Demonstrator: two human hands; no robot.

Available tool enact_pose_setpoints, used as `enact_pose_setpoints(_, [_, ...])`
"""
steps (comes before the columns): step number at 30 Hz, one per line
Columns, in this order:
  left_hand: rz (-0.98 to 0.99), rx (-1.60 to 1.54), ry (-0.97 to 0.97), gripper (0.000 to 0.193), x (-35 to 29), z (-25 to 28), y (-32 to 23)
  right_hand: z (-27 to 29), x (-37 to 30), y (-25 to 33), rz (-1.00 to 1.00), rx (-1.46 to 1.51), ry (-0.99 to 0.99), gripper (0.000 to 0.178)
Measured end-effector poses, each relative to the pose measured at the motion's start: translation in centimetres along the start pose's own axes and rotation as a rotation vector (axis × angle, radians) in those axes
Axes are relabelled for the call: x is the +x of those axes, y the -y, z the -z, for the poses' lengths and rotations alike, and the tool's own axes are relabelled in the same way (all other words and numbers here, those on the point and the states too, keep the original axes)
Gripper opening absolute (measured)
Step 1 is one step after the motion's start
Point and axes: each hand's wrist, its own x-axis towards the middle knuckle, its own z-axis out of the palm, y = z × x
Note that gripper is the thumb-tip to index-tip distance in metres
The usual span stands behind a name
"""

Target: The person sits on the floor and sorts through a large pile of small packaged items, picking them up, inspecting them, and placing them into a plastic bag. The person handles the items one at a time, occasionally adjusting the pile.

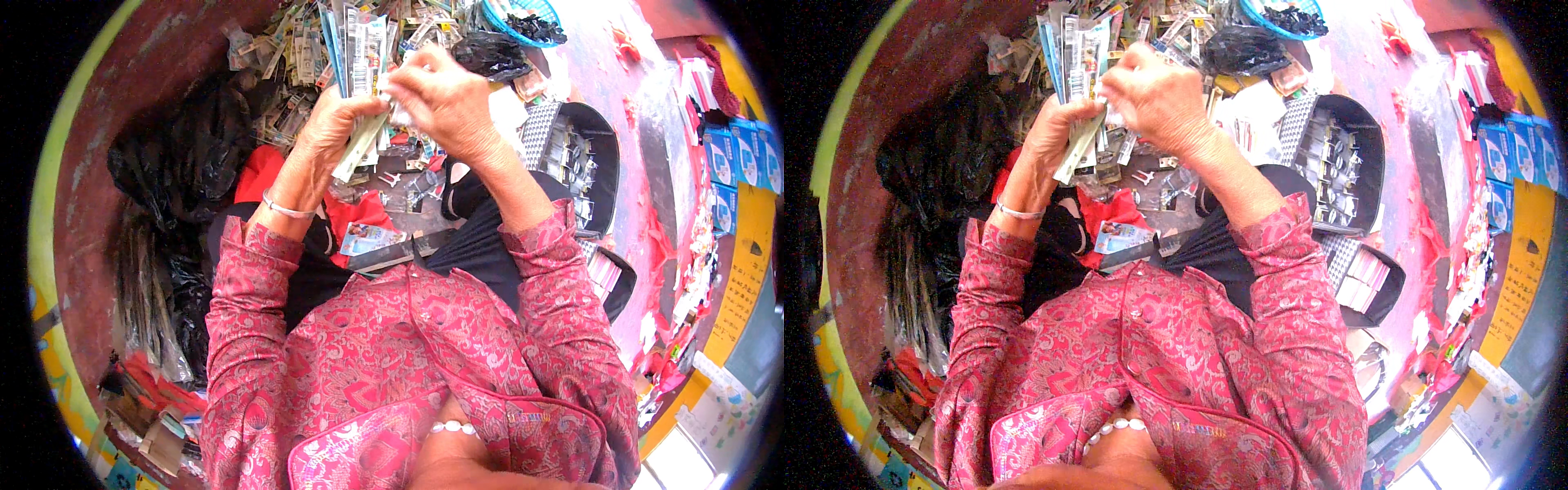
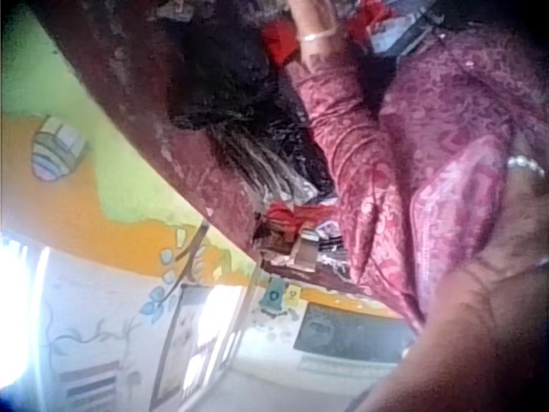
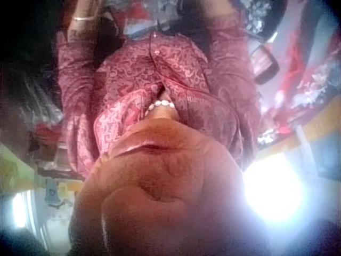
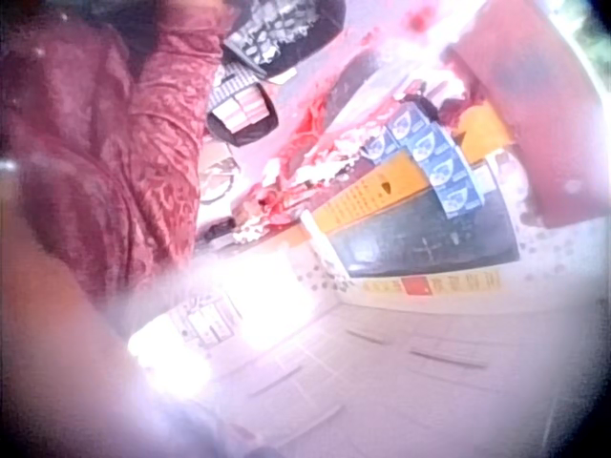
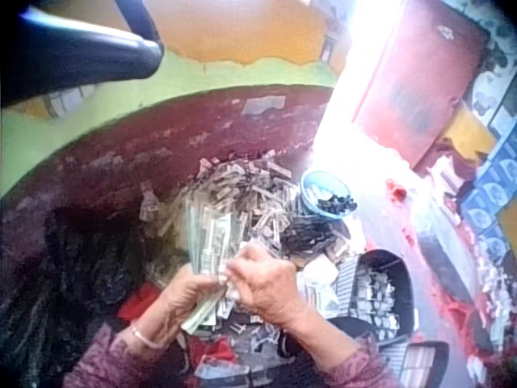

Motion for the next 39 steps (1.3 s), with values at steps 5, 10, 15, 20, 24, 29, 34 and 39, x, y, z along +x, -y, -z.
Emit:
enact_pose_setpoints(5, [0.026,0.126,-0.050,0.037,-0.4,-0.6,-0.3,1.0,0.5,-0.6,0.044,-0.180,-0.008,0.009])
enact_pose_setpoints(10, [0.027,0.095,-0.045,0.044,-0.5,-1.0,-0.5,1.3,0.6,-2.0,-0.099,-0.097,-0.196,0.008])
enact_pose_setpoints(15, [0.024,-0.012,-0.091,0.040,-0.8,-1.2,-0.8,1.6,0.0,-3.9,-0.808,0.889,-0.047,0.025])
enact_pose_setpoints(20, [-0.003,-0.099,-0.139,0.033,-0.1,-1.6,-0.3,-0.6,-0.5,-2.4,-0.924,1.190,0.080,0.026])
enact_pose_setpoints(24, [0.006,-0.052,-0.061,0.036,0.3,-0.5,0.5,-0.9,0.8,-1.7,-0.916,1.348,0.043,0.012])
enact_pose_setpoints(29, [0.047,-0.005,-0.047,0.028,-0.2,-1.1,-0.5,0.6,0.5,-4.1,-0.885,1.411,0.064,0.011])
enact_pose_setpoints(34, [0.109,-0.015,0.127,0.032,-0.6,-0.8,-1.7,0.8,0.1,-6.8,-0.727,1.245,0.213,0.012])
enact_pose_setpoints(39, [0.108,0.016,0.215,0.028,-0.7,-1.5,-1.1,1.8,1.8,-3.7,-0.850,1.104,0.300,0.010])
